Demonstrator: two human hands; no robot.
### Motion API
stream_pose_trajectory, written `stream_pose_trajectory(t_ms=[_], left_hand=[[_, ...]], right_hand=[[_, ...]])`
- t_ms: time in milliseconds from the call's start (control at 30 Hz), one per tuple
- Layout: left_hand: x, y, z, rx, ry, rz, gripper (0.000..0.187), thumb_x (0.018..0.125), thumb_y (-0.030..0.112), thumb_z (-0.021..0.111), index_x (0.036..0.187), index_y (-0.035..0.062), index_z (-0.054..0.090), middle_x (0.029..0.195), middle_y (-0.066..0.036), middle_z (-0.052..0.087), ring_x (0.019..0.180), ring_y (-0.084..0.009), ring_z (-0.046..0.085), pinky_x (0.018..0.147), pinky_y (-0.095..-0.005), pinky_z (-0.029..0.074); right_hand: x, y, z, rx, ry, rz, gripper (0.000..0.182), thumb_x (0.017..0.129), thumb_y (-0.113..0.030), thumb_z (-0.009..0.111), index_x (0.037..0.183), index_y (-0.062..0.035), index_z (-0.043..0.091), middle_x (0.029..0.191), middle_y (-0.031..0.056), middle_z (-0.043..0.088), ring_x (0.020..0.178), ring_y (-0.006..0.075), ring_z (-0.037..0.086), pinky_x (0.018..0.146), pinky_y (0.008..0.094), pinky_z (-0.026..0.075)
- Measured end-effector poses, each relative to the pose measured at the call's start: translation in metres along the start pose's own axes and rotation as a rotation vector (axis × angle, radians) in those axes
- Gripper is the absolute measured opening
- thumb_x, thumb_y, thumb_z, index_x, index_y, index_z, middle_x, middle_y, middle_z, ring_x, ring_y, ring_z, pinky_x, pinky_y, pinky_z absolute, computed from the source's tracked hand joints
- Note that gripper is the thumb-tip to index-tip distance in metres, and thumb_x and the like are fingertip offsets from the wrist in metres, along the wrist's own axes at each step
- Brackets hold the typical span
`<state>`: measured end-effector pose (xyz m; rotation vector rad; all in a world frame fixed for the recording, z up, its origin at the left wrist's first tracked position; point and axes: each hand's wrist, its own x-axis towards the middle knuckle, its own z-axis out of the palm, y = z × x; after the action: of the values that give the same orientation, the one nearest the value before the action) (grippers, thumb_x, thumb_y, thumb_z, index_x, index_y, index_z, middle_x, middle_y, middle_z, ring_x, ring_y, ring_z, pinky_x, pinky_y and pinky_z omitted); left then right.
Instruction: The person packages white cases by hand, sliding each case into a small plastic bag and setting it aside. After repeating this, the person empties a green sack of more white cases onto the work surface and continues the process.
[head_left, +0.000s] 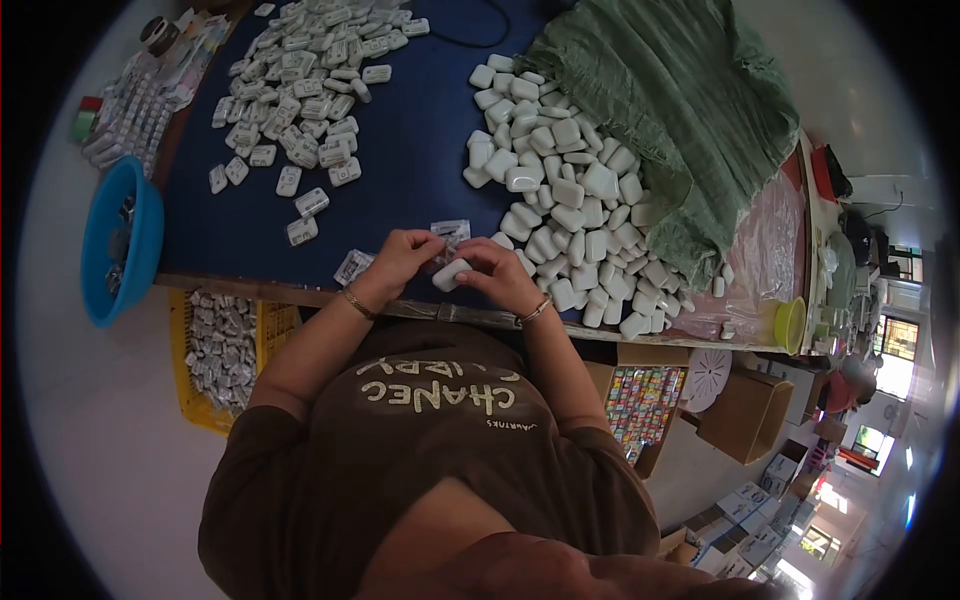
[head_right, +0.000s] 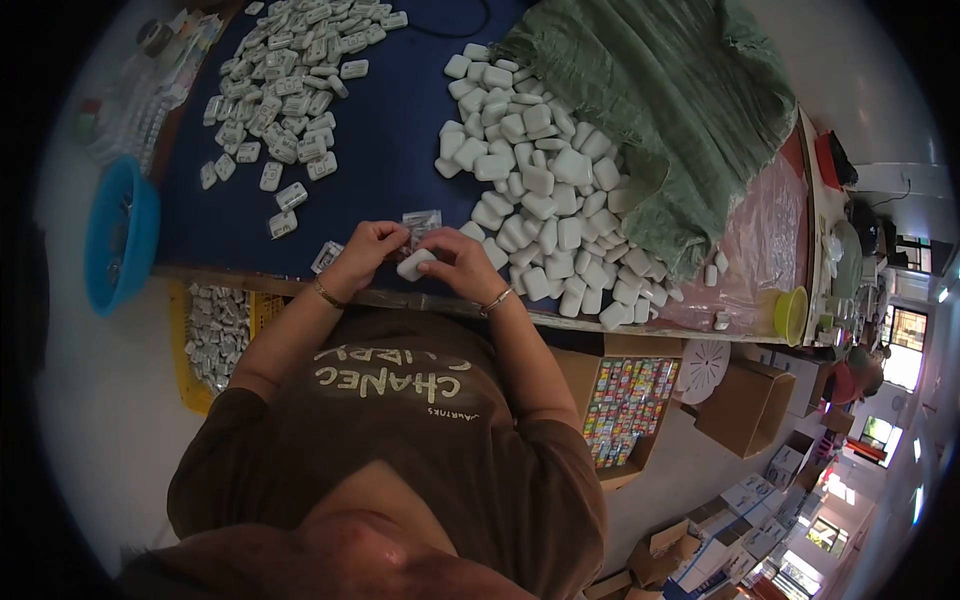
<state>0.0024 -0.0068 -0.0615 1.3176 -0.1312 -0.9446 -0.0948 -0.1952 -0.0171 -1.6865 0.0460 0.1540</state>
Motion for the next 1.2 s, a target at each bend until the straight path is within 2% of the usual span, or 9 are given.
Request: stream_pose_trajectory(t_ms=[133,200,300,400,467,567,867,1000,1200], left_hand=[[-0.013,0.024,0.015,-0.308,-0.014,-0.104,0.021,0.093,0.018,0.062,0.099,-0.0015,0.067,0.091,-0.008,0.068,0.079,-0.0130,0.065,0.073,-0.0256,0.054],[-0.017,0.023,0.017,-0.220,0.008,-0.088,0.022,0.092,0.018,0.063,0.100,-0.0027,0.067,0.090,-0.008,0.068,0.080,-0.0133,0.065,0.073,-0.0257,0.054],[-0.015,0.018,0.013,-0.176,0.041,-0.053,0.023,0.091,0.017,0.065,0.100,-0.0040,0.067,0.089,-0.009,0.069,0.078,-0.0133,0.066,0.072,-0.0255,0.055],[-0.010,0.013,0.005,-0.161,0.074,-0.020,0.020,0.088,0.013,0.068,0.098,-0.0042,0.068,0.087,-0.009,0.069,0.075,-0.0130,0.066,0.070,-0.0251,0.055],[-0.008,0.013,0.003,-0.102,0.094,-0.008,0.019,0.086,0.011,0.070,0.097,-0.0042,0.068,0.086,-0.009,0.069,0.074,-0.0130,0.066,0.069,-0.0250,0.056],[-0.008,0.017,0.002,-0.075,0.104,0.003,0.018,0.083,0.008,0.072,0.096,-0.0043,0.069,0.085,-0.009,0.069,0.073,-0.0121,0.065,0.069,-0.0236,0.055],[-0.010,0.016,0.003,0.107,0.072,0.069,0.015,0.084,0.006,0.070,0.096,-0.0036,0.070,0.086,-0.008,0.070,0.077,-0.0101,0.065,0.070,-0.0210,0.052],[-0.010,0.012,0.007,0.068,0.100,0.118,0.022,0.083,0.007,0.071,0.102,-0.0046,0.068,0.088,-0.008,0.070,0.078,-0.0091,0.063,0.069,-0.0220,0.051],[-0.012,0.013,0.013,-0.051,0.071,0.181,0.024,0.086,0.009,0.069,0.106,-0.0041,0.065,0.093,-0.008,0.068,0.080,-0.0095,0.063,0.071,-0.0225,0.051]], right_hand=[[0.004,0.004,0.005,-0.014,0.095,-0.039,0.023,0.080,-0.007,0.073,0.101,-0.0012,0.064,0.095,0.0044,0.060,0.076,0.0117,0.057,0.068,0.0245,0.046],[0.003,0.004,0.004,0.014,0.111,-0.025,0.024,0.080,-0.008,0.073,0.101,-0.0013,0.064,0.095,0.0048,0.060,0.076,0.0124,0.057,0.067,0.0247,0.046],[0.003,-0.010,-0.003,-0.166,0.022,-0.025,0.023,0.083,-0.006,0.070,0.105,-0.0009,0.063,0.102,0.0048,0.059,0.087,0.0129,0.059,0.074,0.0247,0.049],[0.008,-0.015,-0.009,-0.243,0.188,-0.048,0.024,0.083,-0.007,0.070,0.105,-0.0005,0.063,0.100,0.0054,0.060,0.084,0.0121,0.060,0.072,0.0243,0.049],[0.013,-0.019,-0.011,-0.105,0.378,-0.078,0.026,0.079,-0.005,0.071,0.104,-0.0011,0.064,0.091,0.0080,0.061,0.071,0.0146,0.058,0.064,0.0268,0.048],[0.020,-0.036,-0.010,-0.151,0.479,-0.075,0.026,0.078,-0.004,0.072,0.103,-0.0011,0.063,0.085,0.0070,0.062,0.068,0.0142,0.058,0.062,0.0274,0.048],[0.022,-0.030,-0.009,-0.438,0.320,-0.108,0.024,0.080,-0.005,0.072,0.102,-0.0022,0.063,0.081,0.0047,0.061,0.065,0.0121,0.057,0.062,0.0248,0.049],[0.021,-0.032,-0.006,-0.390,0.307,-0.141,0.023,0.080,-0.005,0.072,0.101,-0.0017,0.062,0.084,0.0049,0.062,0.067,0.0117,0.058,0.062,0.0250,0.050],[0.025,-0.025,-0.003,-0.345,0.325,-0.030,0.021,0.081,-0.004,0.072,0.098,-0.0016,0.060,0.082,0.0043,0.065,0.071,0.0116,0.062,0.065,0.0244,0.051]])
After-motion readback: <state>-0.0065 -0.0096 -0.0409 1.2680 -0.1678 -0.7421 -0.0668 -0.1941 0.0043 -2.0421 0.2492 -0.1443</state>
